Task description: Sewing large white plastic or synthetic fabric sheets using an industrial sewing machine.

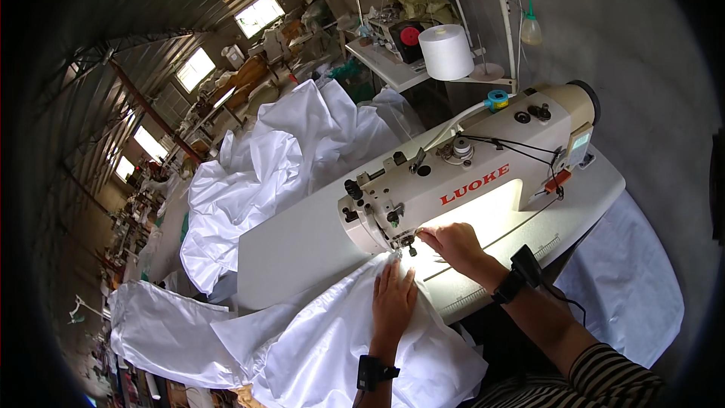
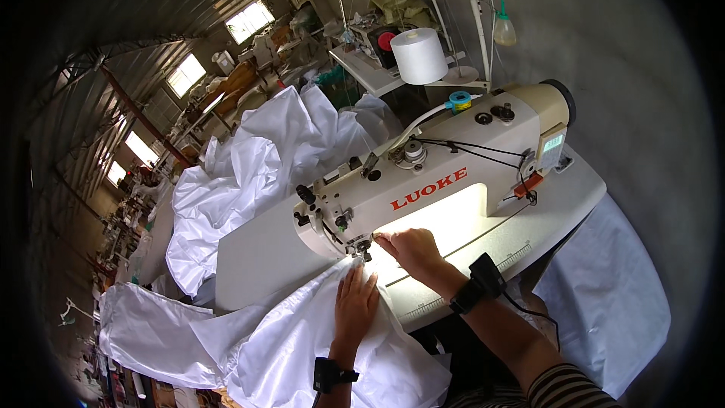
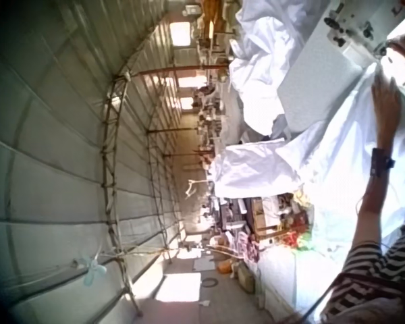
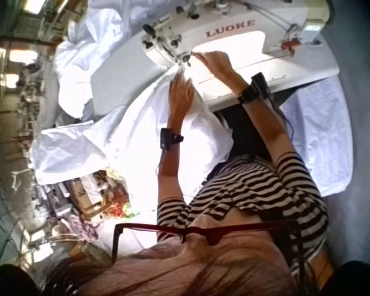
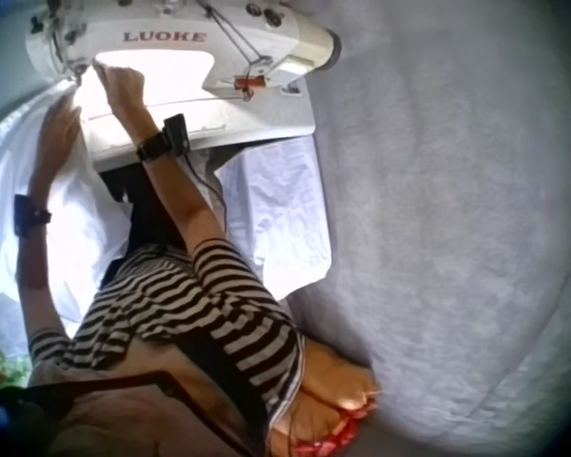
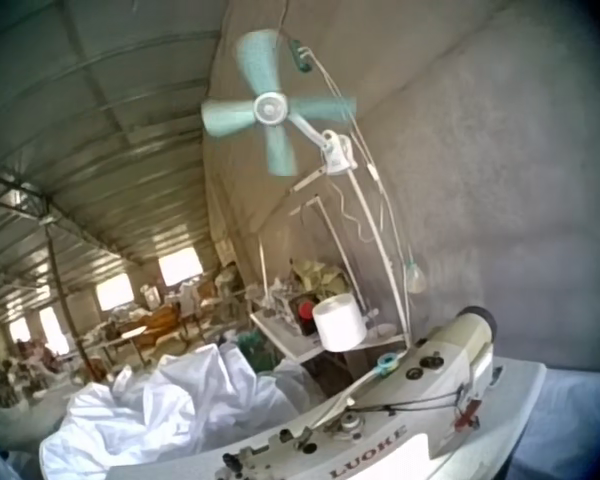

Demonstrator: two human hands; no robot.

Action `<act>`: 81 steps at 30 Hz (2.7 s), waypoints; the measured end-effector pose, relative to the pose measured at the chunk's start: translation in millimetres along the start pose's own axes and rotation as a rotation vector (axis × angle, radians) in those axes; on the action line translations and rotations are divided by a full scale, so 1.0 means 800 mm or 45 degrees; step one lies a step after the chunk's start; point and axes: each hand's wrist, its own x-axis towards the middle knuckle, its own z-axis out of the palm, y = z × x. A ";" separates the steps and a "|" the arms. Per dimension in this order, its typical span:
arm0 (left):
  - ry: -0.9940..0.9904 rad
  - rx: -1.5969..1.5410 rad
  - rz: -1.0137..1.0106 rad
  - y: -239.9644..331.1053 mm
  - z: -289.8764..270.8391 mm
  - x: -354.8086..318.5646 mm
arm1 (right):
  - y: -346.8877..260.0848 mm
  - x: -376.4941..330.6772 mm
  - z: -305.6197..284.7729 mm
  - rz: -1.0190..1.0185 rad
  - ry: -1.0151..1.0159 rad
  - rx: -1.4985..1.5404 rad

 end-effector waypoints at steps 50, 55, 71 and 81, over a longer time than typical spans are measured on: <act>0.299 -0.029 -1.218 0.103 0.021 -0.275 | -0.042 -0.168 -0.302 -0.485 -1.317 0.359; 0.553 -0.189 -1.148 0.074 0.033 -0.285 | -0.040 -0.169 -0.295 -0.485 -1.344 0.373; 0.347 -1.142 -1.486 0.071 -0.101 -0.418 | -0.058 -0.280 0.038 -0.058 -0.927 0.645; 1.063 -0.476 -1.182 0.130 -0.091 -0.359 | -0.078 -0.278 0.034 -0.103 -0.384 0.443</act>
